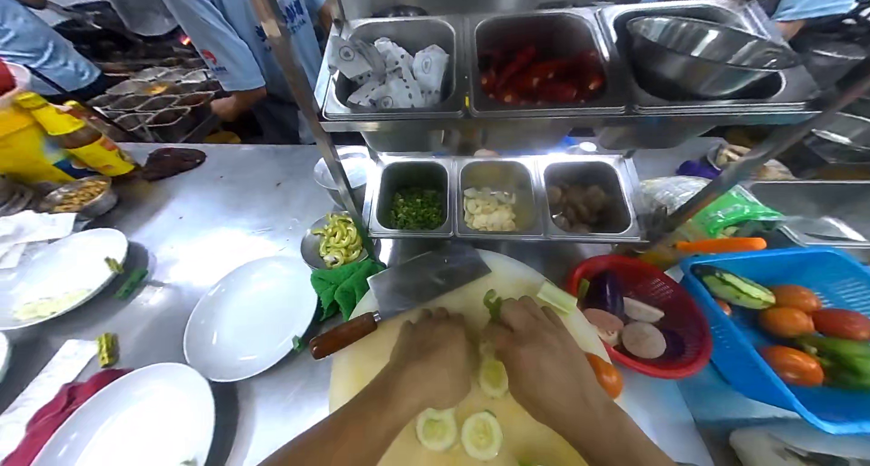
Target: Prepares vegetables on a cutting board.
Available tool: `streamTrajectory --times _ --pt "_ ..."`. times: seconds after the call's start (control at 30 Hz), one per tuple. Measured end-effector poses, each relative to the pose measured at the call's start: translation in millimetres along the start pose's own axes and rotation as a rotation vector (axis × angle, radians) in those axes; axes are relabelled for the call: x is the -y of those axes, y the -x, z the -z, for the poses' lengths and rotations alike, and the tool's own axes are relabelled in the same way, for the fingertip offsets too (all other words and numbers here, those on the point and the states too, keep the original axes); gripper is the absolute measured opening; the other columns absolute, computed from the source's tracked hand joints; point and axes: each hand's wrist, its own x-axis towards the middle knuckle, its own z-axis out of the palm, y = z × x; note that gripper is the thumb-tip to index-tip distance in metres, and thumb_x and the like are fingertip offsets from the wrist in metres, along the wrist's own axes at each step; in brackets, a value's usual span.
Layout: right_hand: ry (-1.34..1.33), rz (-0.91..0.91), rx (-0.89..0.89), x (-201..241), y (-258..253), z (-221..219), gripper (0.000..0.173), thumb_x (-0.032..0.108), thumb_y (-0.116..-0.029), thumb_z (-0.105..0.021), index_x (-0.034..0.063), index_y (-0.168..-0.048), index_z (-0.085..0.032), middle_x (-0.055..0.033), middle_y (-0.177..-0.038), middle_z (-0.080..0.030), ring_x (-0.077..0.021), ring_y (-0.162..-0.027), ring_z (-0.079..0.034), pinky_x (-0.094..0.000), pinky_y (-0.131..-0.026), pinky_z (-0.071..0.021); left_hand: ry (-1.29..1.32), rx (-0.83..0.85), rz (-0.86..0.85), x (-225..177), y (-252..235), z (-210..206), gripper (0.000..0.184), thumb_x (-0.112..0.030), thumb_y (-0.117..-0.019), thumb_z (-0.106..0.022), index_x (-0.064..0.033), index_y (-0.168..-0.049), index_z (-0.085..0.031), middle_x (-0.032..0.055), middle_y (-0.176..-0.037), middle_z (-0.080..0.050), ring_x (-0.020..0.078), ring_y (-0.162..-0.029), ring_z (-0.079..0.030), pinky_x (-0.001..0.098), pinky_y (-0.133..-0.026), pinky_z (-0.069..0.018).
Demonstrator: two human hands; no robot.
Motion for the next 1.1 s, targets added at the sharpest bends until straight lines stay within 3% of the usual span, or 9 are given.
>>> streamTrajectory --times 0.17,0.33,0.47,0.57,0.7,0.8,0.9,0.97,1.1 --pt "-0.273 0.001 -0.172 1 16 5 0.011 0.009 -0.0880 -0.064 0.0102 -0.087 -0.075 -0.0089 -0.097 -0.071 -0.0307 -0.097 -0.070 -0.0518 -0.085 -0.0594 0.245 -0.080 -0.125 24 19 2 0.032 -0.009 -0.0926 -0.064 -0.0063 -0.124 -0.066 0.0157 -0.121 -0.067 0.0314 -0.116 -0.065 0.0532 -0.097 -0.0541" --pt "-0.690 -0.071 0.002 34 -1 55 0.021 0.014 -0.0973 -0.069 -0.0055 -0.103 -0.073 -0.0258 -0.095 -0.072 -0.0341 -0.084 -0.070 -0.0479 -0.076 -0.0583 0.578 -0.374 -0.071 144 92 20 0.018 -0.015 -0.0891 -0.075 -0.0097 -0.106 -0.071 0.0043 -0.093 -0.071 0.0148 -0.085 -0.068 0.0381 -0.078 -0.0592" --pt "-0.840 -0.124 0.039 110 -61 60 0.020 0.018 -0.0957 -0.071 0.0047 -0.110 -0.076 -0.0097 -0.091 -0.075 -0.0168 -0.075 -0.070 -0.0388 -0.068 -0.0605 0.467 -0.330 0.178 282 91 24 0.019 -0.006 -0.0859 -0.079 -0.0049 -0.103 -0.071 0.0096 -0.090 -0.071 0.0225 -0.080 -0.069 0.0453 -0.075 -0.0595" --pt "-0.878 -0.227 -0.071 190 -128 16 0.007 0.020 -0.0853 -0.076 0.0209 -0.093 -0.075 0.0081 -0.071 -0.068 -0.0043 -0.057 -0.062 -0.0281 -0.050 -0.0548 0.286 -0.141 0.156 355 54 9 0.021 -0.006 -0.0842 -0.080 -0.0025 -0.104 -0.072 0.0130 -0.093 -0.071 0.0267 -0.085 -0.068 0.0498 -0.080 -0.0574" --pt "-0.877 -0.429 0.150 261 -205 -36 0.009 0.012 -0.0898 -0.078 0.0132 -0.095 -0.071 -0.0007 -0.072 -0.067 -0.0142 -0.061 -0.064 -0.0372 -0.058 -0.0557 0.103 0.023 0.063 384 30 -1 0.022 -0.010 -0.0872 -0.078 -0.0042 -0.109 -0.073 0.0155 -0.106 -0.071 0.0317 -0.101 -0.067 0.0550 -0.092 -0.0539" --pt "-0.929 -0.614 0.293 287 -237 -77 0.010 0.013 -0.0937 -0.075 0.0097 -0.101 -0.070 -0.0050 -0.078 -0.070 -0.0175 -0.065 -0.068 -0.0387 -0.063 -0.0591 0.010 -0.005 -0.034 399 37 6 0.029 -0.009 -0.0888 -0.073 -0.0091 -0.118 -0.072 0.0117 -0.118 -0.067 0.0304 -0.111 -0.064 0.0538 -0.096 -0.0531" --pt "-1.067 -0.766 0.249 303 -248 -111 0.008 0.010 -0.0921 -0.077 0.0086 -0.097 -0.071 -0.0048 -0.072 -0.070 -0.0169 -0.059 -0.067 -0.0342 -0.057 -0.0579 0.163 -0.115 -0.100 424 51 18 0.039 -0.001 -0.0905 -0.067 -0.0108 -0.128 -0.069 0.0087 -0.124 -0.069 0.0259 -0.113 -0.067 0.0496 -0.098 -0.0548" --pt "-1.196 -0.836 0.214 313 -251 -123 0.007 0.008 -0.0919 -0.077 0.0064 -0.096 -0.071 -0.0056 -0.071 -0.071 -0.0158 -0.057 -0.065 -0.0302 -0.055 -0.0549 0.389 -0.223 -0.178 442 57 20 0.032 -0.001 -0.0920 -0.066 -0.0109 -0.122 -0.068 0.0049 -0.112 -0.072 0.0184 -0.098 -0.071 0.0409 -0.084 -0.0605" --pt "-1.329 -0.882 0.237 331 -261 -131 0.005 0.007 -0.0935 -0.074 0.0037 -0.096 -0.072 -0.0088 -0.071 -0.072 -0.0156 -0.055 -0.065 -0.0265 -0.052 -0.0537 0.794 -0.135 -0.220 464 54 20 0.015 -0.005 -0.0955 -0.069 -0.0055 -0.110 -0.068 0.0056 -0.084 -0.072 0.0138 -0.068 -0.070 0.0300 -0.063 -0.0611"
